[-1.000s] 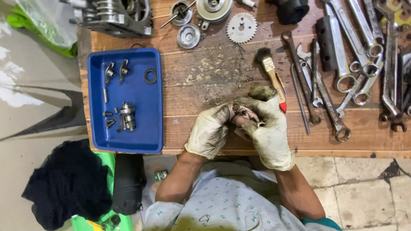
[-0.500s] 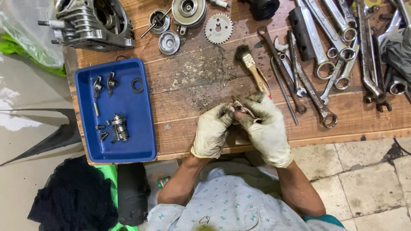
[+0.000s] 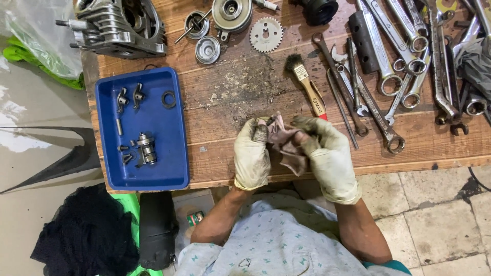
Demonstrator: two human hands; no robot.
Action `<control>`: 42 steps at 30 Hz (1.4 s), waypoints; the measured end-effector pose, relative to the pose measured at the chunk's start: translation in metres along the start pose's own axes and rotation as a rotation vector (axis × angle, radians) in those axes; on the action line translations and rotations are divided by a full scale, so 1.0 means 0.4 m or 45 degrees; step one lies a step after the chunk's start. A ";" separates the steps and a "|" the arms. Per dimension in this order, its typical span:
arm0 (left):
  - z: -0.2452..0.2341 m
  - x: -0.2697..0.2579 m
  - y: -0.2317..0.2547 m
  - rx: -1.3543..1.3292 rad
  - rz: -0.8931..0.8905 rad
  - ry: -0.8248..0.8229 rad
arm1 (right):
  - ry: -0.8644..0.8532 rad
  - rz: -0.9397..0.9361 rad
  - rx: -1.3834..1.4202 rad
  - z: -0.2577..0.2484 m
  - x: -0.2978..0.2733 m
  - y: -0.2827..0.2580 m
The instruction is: The person cleans a metal gear and a small cylindrical mechanical part using a cloth. They wipe the gear thoroughly, place it on the table, and then proceed to clean the cylindrical part, rotating it to wipe all sides.
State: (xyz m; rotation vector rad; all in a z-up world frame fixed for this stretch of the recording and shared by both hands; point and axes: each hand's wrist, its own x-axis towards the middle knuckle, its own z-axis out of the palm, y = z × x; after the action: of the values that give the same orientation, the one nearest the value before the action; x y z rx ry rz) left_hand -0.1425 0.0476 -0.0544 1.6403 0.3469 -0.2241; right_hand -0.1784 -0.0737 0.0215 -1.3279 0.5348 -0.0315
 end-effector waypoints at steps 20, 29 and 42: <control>-0.030 -0.019 -0.020 0.129 0.351 -0.152 | -0.008 -0.806 -0.683 -0.003 0.055 0.093; -0.044 -0.020 -0.076 0.263 0.624 -0.019 | 0.132 -0.918 -0.811 0.050 0.084 0.153; -0.056 0.016 -0.129 0.108 0.164 -0.144 | -0.148 -0.527 -0.186 0.021 0.061 0.114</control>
State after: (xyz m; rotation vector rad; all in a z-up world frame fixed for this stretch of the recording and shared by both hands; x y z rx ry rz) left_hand -0.1562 0.0743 -0.1025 1.7186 0.1467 -0.2356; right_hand -0.1663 -0.0619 -0.0279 -1.5554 0.1592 -0.2580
